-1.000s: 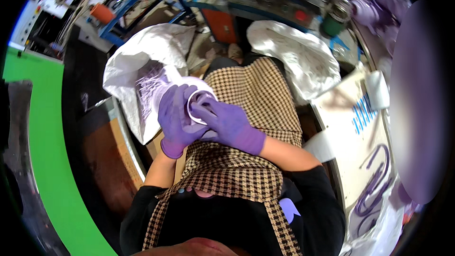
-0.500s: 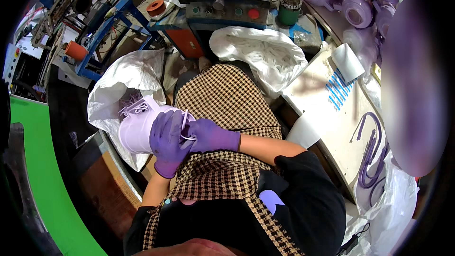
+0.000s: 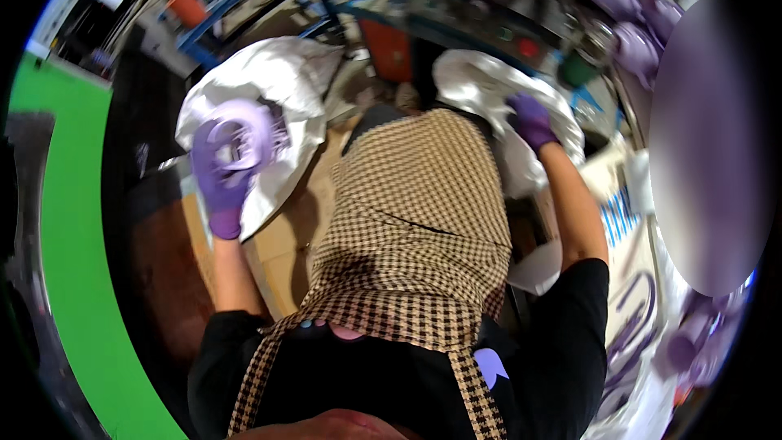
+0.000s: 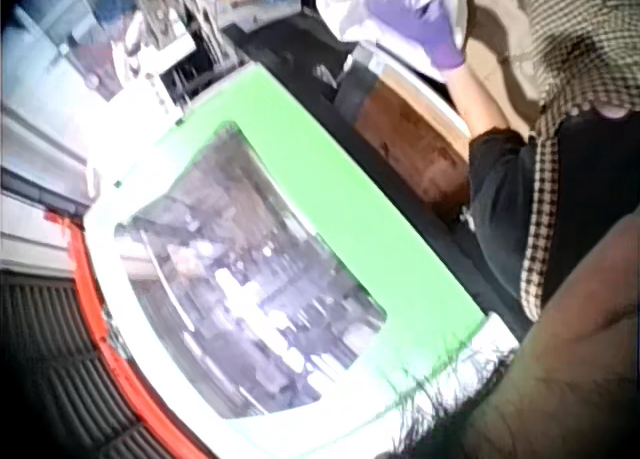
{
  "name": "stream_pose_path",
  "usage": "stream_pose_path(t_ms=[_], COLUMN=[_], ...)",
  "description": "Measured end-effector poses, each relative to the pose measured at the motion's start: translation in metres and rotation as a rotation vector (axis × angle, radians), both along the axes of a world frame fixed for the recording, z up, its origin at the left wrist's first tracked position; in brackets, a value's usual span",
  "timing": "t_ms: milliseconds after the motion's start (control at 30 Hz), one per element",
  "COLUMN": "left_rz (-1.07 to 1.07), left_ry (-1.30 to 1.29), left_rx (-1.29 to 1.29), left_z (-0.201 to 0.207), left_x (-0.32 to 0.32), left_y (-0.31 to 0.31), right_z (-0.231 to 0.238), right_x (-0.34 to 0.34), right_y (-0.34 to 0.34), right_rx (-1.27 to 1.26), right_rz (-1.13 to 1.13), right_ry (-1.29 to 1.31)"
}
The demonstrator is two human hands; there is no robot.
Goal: The person assembles purple plastic bottles by attaching handles and applying stickers. They pick up a bottle, attach a handle, apply a sticker, and place the finished item aside. This process is repeated for multiple bottles in a factory setting.
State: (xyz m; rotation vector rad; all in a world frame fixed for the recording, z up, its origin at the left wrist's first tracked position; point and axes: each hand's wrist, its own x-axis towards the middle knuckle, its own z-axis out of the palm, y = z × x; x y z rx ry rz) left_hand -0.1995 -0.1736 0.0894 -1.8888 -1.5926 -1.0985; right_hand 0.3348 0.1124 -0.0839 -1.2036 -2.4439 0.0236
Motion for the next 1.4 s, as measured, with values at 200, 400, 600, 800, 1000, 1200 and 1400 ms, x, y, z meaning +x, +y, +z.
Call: stream_pose_path(t_ms=[200,400,600,800,1000,1200,1400], left_rz=[-0.072,-0.12,-0.101,-0.122,-0.118,-0.152,-0.295], left_ry=[-0.022,-0.142,-0.086,-0.068,-0.184,-0.272,-0.225], left_rx=[-0.161,-0.306,-0.363,-0.345,-0.196,-0.149,-0.23], left_z=[-0.002,-0.022,-0.029,-0.028,-0.031,-0.018,-0.01], left_x=[0.079,0.085,0.089,0.092,0.095,0.109,0.117], left_y=[-0.019,-0.025,-0.034,-0.036,-0.035,-0.026,-0.02], right_z=[-0.034,-0.03,0.011,0.027,0.121,0.196,0.187], right_x=[0.011,0.045,0.025,0.026,-0.052,-0.19,-0.24], right_y=[0.026,0.034,0.006,-0.004,-0.076,-0.202,-0.228], right_rx=[-0.271,-0.711,-0.59,0.232,-0.582,-0.491,-0.216], right_rz=[-0.093,-0.207,-0.164,0.201,-0.002,0.677,0.619], right_ry=[-0.13,0.488,0.582,0.093,0.81,0.768,0.415])
